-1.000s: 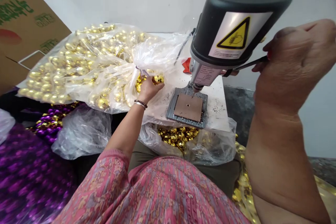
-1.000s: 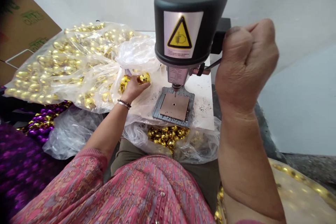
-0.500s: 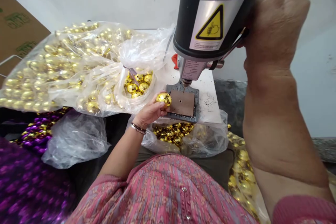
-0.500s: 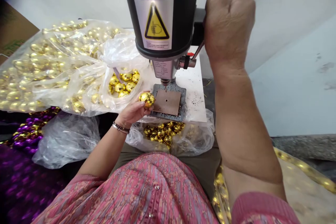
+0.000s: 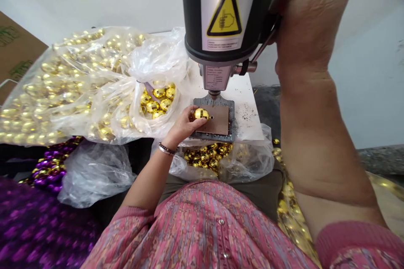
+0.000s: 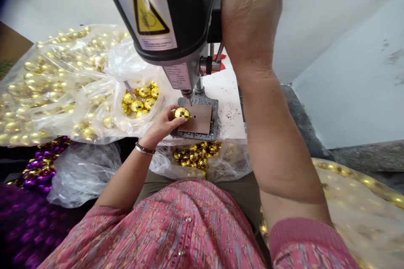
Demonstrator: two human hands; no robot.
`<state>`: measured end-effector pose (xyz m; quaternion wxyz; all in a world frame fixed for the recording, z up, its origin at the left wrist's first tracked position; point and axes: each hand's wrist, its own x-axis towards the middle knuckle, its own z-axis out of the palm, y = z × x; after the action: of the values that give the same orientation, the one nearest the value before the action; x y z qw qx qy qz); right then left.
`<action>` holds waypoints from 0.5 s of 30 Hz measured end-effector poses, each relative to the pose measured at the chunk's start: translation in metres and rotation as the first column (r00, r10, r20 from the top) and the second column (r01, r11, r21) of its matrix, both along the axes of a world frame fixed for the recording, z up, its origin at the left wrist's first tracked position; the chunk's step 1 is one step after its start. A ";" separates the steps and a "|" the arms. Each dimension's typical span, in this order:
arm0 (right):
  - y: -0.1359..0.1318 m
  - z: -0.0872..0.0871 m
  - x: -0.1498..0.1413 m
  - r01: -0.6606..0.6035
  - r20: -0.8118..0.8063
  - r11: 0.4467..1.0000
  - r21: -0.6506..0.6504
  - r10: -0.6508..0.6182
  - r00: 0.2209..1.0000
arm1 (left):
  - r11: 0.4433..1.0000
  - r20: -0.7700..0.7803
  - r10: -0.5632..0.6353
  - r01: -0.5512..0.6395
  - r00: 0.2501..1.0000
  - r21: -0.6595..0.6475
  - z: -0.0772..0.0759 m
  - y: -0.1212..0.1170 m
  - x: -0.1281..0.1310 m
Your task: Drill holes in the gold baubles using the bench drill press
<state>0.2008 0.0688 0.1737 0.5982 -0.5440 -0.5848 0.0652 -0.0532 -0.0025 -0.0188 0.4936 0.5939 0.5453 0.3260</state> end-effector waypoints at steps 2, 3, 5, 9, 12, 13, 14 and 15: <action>-0.005 0.000 -0.002 0.004 -0.060 1.000 -0.016 -0.005 0.998 | 0.999 -0.050 0.019 -0.018 0.999 0.028 0.001 0.005 0.008; -0.007 0.001 -0.003 0.010 -0.092 1.000 -0.026 -0.012 0.996 | 0.999 -0.074 0.019 -0.016 0.997 0.044 0.002 0.007 0.012; -0.010 0.002 -0.004 -0.003 -0.108 1.000 -0.028 0.000 0.994 | 0.997 -0.133 0.007 0.004 0.991 0.079 0.004 0.009 0.017; -0.014 0.003 -0.005 -0.036 -0.113 0.999 -0.027 0.033 0.993 | 0.988 -0.277 0.005 0.038 0.961 0.148 0.010 0.013 0.022; -0.014 0.002 -0.004 -0.048 -0.132 0.999 -0.011 0.046 0.990 | 0.982 -0.352 -0.005 0.071 0.936 0.175 0.013 0.017 0.026; -0.014 0.002 -0.004 -0.053 -0.136 0.999 -0.005 0.052 0.989 | 0.980 -0.370 -0.014 0.087 0.929 0.181 0.014 0.017 0.028; -0.012 0.001 -0.004 -0.055 -0.132 0.998 -0.005 0.054 0.990 | 0.976 -0.386 -0.023 0.104 0.922 0.190 0.015 0.018 0.029; -0.011 0.001 -0.003 -0.048 -0.124 0.999 -0.009 0.047 0.991 | 0.973 -0.401 -0.032 0.121 0.916 0.198 0.016 0.019 0.030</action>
<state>0.1975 0.0579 0.1743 0.6283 -0.5284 -0.5589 0.1167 -0.0227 0.0161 -0.0025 0.3174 0.7190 0.5706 0.2380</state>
